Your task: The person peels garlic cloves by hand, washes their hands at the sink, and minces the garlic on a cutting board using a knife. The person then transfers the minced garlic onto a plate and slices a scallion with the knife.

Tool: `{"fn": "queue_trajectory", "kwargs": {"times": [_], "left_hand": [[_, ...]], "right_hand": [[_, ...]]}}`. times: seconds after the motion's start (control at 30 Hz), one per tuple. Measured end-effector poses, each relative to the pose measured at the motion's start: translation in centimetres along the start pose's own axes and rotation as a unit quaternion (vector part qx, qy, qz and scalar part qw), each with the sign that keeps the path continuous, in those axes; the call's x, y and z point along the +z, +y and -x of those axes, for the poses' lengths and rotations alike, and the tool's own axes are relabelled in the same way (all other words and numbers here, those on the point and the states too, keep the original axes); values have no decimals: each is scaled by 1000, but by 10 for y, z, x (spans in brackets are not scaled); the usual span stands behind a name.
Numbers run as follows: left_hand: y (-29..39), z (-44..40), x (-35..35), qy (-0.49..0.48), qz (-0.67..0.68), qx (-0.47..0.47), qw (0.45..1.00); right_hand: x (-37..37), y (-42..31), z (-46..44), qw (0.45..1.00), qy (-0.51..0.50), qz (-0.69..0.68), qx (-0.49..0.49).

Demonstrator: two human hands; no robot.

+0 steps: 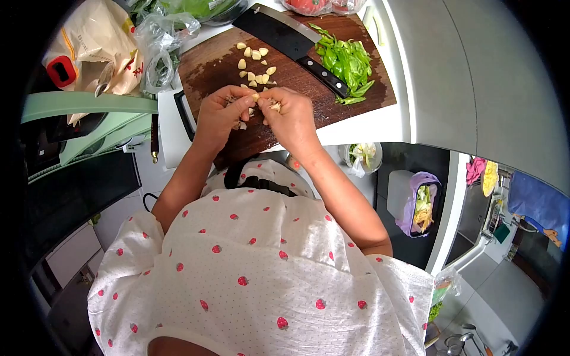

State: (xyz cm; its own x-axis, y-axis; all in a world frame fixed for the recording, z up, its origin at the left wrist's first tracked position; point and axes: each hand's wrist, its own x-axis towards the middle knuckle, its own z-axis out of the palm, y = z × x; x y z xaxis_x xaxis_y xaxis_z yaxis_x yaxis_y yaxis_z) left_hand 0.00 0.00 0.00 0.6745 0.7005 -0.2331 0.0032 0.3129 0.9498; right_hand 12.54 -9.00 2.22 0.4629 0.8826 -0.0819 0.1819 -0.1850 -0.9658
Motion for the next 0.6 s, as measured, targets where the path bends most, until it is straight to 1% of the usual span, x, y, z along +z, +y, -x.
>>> {"fn": "queue_trajectory", "kwargs": {"times": [0.07, 0.17, 0.27, 0.37, 0.47, 0.57, 0.6], "left_hand": [[4, 1, 1, 2, 7, -9, 1000], [7, 3, 3, 22, -38, 6, 999], [4, 2, 5, 41, -46, 22, 998], [-3, -1, 4, 25, -44, 45, 998], [7, 2, 6, 45, -109, 41, 992], [3, 2, 10, 76, -190, 141, 969], [1, 1, 9, 81, -219, 168, 958]], "right_hand": [[1, 0, -1, 1000, -3, -17, 6], [3, 2, -4, 1000, -10, -15, 15], [3, -1, -4, 1000, 2, 10, -1], [2, -4, -5, 999, 7, 32, 2], [4, -1, -5, 993, 42, 81, -69], [5, -6, -5, 992, 59, 91, -65], [5, -5, -5, 989, 64, 104, -87]]}}
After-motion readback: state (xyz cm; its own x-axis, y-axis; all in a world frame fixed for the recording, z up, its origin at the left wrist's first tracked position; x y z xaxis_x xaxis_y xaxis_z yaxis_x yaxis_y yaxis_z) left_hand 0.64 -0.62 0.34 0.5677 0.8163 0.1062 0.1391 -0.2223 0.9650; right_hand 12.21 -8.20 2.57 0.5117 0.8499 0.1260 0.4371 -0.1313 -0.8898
